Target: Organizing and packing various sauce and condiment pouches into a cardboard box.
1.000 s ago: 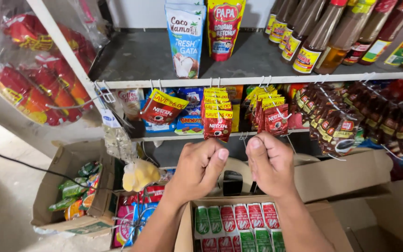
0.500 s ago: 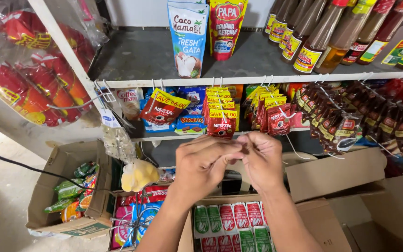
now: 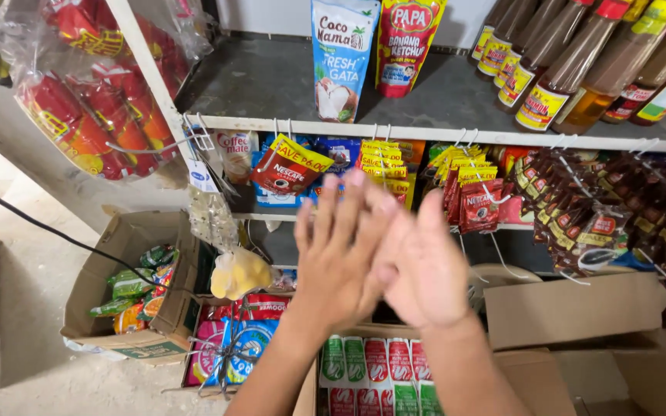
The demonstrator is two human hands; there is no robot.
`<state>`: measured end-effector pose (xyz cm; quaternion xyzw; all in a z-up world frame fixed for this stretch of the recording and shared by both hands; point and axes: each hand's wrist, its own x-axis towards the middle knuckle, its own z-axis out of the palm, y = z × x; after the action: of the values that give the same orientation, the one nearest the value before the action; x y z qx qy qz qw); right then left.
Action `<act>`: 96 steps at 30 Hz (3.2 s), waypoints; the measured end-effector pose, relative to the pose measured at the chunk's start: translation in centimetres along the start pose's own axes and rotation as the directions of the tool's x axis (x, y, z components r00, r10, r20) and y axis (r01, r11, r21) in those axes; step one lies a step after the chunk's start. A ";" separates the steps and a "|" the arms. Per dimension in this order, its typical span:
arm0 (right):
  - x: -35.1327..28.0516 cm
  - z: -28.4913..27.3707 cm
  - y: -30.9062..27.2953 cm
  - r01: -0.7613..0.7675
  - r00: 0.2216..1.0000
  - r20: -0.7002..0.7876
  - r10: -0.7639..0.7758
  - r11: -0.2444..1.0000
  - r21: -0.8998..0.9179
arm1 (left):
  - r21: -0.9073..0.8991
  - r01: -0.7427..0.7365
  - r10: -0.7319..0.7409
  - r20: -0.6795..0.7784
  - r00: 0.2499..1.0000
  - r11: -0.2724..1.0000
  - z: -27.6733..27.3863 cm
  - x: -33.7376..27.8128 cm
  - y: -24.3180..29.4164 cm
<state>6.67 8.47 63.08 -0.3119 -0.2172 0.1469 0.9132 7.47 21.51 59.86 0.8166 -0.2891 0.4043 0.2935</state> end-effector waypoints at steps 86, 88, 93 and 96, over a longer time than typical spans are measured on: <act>-17.7 -11.9 1.1 -0.012 0.905 -0.342 -0.252 0.790 -0.613 | -0.734 0.549 -0.269 0.479 0.836 0.400 6.6 -6.6 5.6; -19.0 -13.0 2.3 -0.237 0.817 -0.547 -0.182 0.759 -0.606 | -0.669 0.619 -0.390 0.484 0.783 0.412 8.0 -8.6 6.1; -21.9 -18.4 6.7 -0.241 0.857 -0.494 -0.144 0.737 -0.632 | -0.615 0.735 -0.464 0.582 0.668 0.286 13.3 -16.0 4.4; -22.9 -21.2 9.2 -0.346 0.831 -0.553 -0.057 0.726 -0.595 | -0.578 0.801 -0.482 0.663 0.572 0.155 17.5 -20.7 2.6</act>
<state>-4.00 -4.49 35.21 -0.6649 0.0343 0.0393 0.7451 3.70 12.15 34.54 0.6548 -0.1060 -0.1012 0.7415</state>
